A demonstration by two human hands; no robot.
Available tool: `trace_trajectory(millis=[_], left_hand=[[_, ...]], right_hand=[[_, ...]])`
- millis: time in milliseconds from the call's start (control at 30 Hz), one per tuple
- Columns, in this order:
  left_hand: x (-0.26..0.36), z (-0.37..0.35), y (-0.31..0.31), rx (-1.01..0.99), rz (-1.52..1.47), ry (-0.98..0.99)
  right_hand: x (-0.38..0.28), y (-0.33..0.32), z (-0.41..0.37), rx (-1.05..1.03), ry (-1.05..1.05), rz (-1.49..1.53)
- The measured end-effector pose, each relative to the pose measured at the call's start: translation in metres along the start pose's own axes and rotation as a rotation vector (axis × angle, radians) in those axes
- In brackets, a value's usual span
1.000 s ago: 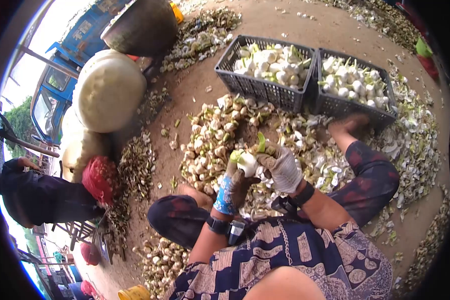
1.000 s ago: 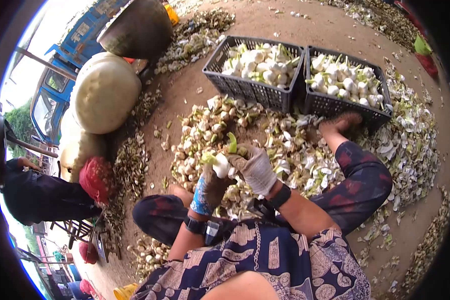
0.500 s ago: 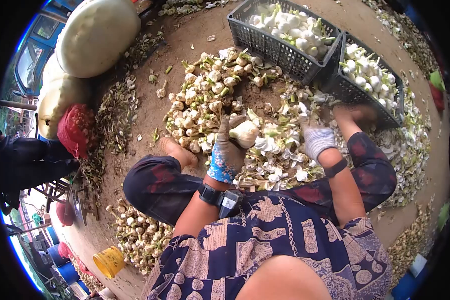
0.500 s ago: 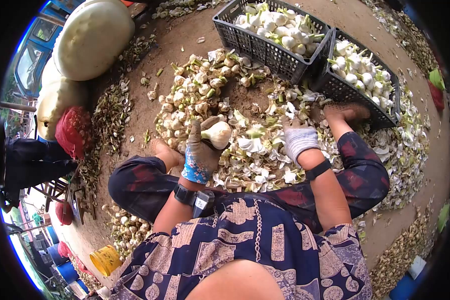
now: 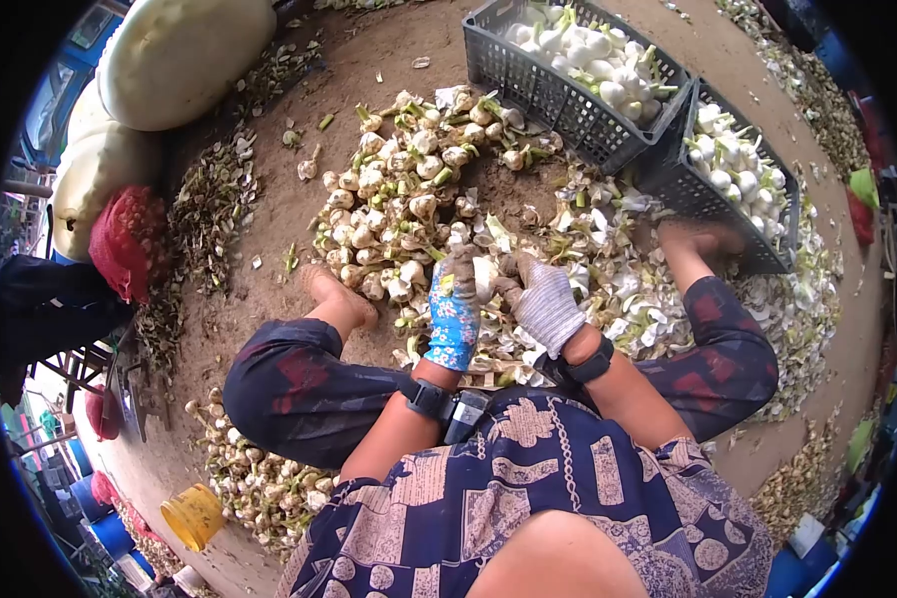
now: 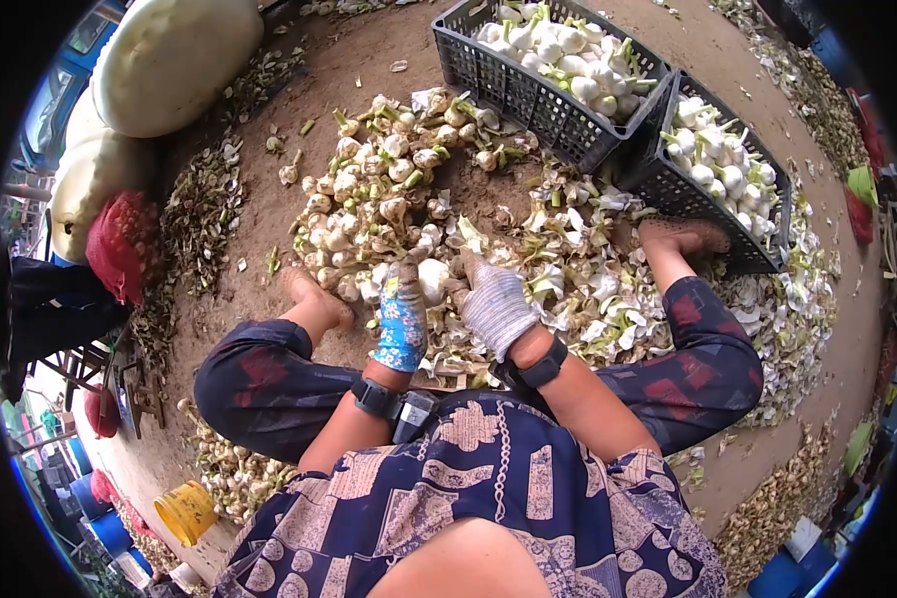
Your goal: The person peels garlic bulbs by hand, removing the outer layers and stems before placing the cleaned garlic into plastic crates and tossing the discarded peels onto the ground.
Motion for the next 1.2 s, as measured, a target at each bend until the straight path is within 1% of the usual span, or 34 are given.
trace_trajectory(millis=[33, 67, 100, 133, 167, 200, 267, 300, 333, 400, 433, 467, 500, 533, 567, 600, 633, 667, 700, 733, 800, 833, 867, 900, 933, 967, 1000, 1033, 1067, 1133, 1167, 1200], left_hand=[[-0.003, 0.001, 0.000, -0.001, -0.001, 0.000], [-0.003, 0.002, -0.002, 0.053, 0.134, 0.057], [-0.002, 0.003, -0.004, 0.108, 0.269, 0.116], [-0.003, 0.005, -0.005, 0.163, 0.405, 0.177], [-0.005, 0.004, -0.005, 0.238, 0.409, 0.208], [-0.004, 0.003, -0.001, 0.280, 0.446, 0.317], [0.013, -0.004, 0.007, 0.261, 0.585, 0.326], [0.009, 0.000, 0.004, 0.268, 0.705, 0.324], [0.010, 0.001, 0.005, 0.269, 0.709, 0.319], [0.001, 0.003, 0.004, 0.208, 0.306, 0.136], [0.005, 0.002, 0.006, 0.203, 0.314, 0.159], [0.012, 0.002, 0.006, 0.271, 0.704, 0.540], [0.004, 0.008, 0.001, 0.228, 0.464, 0.373], [-0.004, 0.010, -0.001, 0.184, 0.224, 0.204], [0.012, 0.004, 0.005, 0.133, 0.074, 0.115], [0.018, 0.003, 0.008, 0.075, 0.073, 0.163], [0.026, -0.003, 0.013, -0.021, 0.009, 0.124], [0.032, -0.009, 0.017, -0.113, -0.053, 0.086], [0.027, -0.005, 0.015, -0.207, -0.024, 0.159], [0.032, -0.009, 0.021, -0.243, -0.166, 0.092], [0.030, -0.009, 0.019, -0.339, -0.384, -0.028], [0.022, -0.006, 0.016, -0.380, -0.476, -0.033], [0.018, -0.002, 0.012, -0.409, -0.550, -0.002], [0.020, -0.008, 0.015, -0.389, -0.712, -0.170], [0.018, -0.008, 0.016, -0.373, -0.786, -0.263], [0.011, -0.001, 0.013, -0.310, -0.718, -0.209], [0.008, 0.002, 0.013, -0.233, -0.740, -0.180], [0.009, 0.003, 0.015, -0.266, -0.868, -0.251], [0.006, 0.004, 0.012, -0.273, -0.984, -0.340], [0.007, 0.010, 0.013, -0.209, -1.101, -0.363], [0.003, 0.010, 0.013, -0.166, -1.120, -0.392], [-0.007, 0.017, 0.010, -0.129, -0.980, -0.327]], right_hand=[[-0.005, 0.000, -0.003, 0.079, -0.085, 0.000], [-0.012, 0.000, -0.006, 0.158, -0.171, 0.000], [-0.020, 0.002, -0.009, 0.180, -0.214, -0.067], [-0.017, 0.007, -0.011, 0.182, -0.217, -0.068], [-0.013, 0.013, -0.013, 0.224, -0.252, -0.151], [-0.011, 0.018, -0.014, 0.268, -0.286, -0.234], [-0.013, 0.016, -0.011, 0.235, -0.265, -0.231], [-0.013, 0.017, -0.008, 0.236, -0.266, -0.264], [-0.013, 0.018, -0.007, 0.234, -0.263, -0.296], [-0.009, 0.018, -0.005, 0.284, -0.285, -0.262], [-0.009, 0.015, -0.004, 0.296, -0.271, -0.264], [-0.011, 0.011, -0.002, 0.312, -0.258, -0.267], [-0.010, 0.008, -0.001, 0.337, -0.240, -0.220], [-0.008, 0.003, 0.001, 0.336, -0.171, -0.177], [0.004, 0.001, 0.005, 0.380, -0.142, -0.176], [0.017, -0.002, 0.010, 0.423, -0.118, -0.175], [0.020, -0.013, 0.013, 0.428, -0.094, -0.174], [0.030, -0.016, 0.016, 0.440, -0.043, -0.237], [0.036, -0.019, 0.016, 0.383, -0.021, -0.268], [0.042, -0.022, 0.017, 0.324, -0.004, -0.293], [0.067, -0.017, 0.015, 0.055, 0.142, -0.496], [0.071, -0.016, 0.006, -0.011, 0.126, -0.549], [0.067, -0.017, -0.004, -0.122, 0.148, -0.577], [0.062, -0.016, -0.013, -0.217, 0.115, -0.519], [0.065, -0.015, -0.030, -0.373, 0.027, -0.576], [0.054, -0.025, -0.047, -0.326, -0.174, -0.249], [0.041, -0.042, -0.058, -0.493, -0.112, -0.057], [0.052, -0.061, -0.074, -0.667, -0.004, 0.030], [0.091, -0.065, -0.099, -0.573, 0.026, 0.695], [0.039, -0.086, -0.081, -0.510, 0.274, 0.508], [0.081, -0.068, -0.077, -0.345, 0.229, 0.230], [0.085, -0.061, -0.063, -0.477, -0.049, -0.558]])
Point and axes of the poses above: each hand's wrist, its own z-axis towards the middle knuckle, its own y-axis out of the palm, x = y × z, the point moved 4 cm from there along z, towards the middle knuckle, and after that the axes turned 5 degrees about -y, right-handed, at the moved point
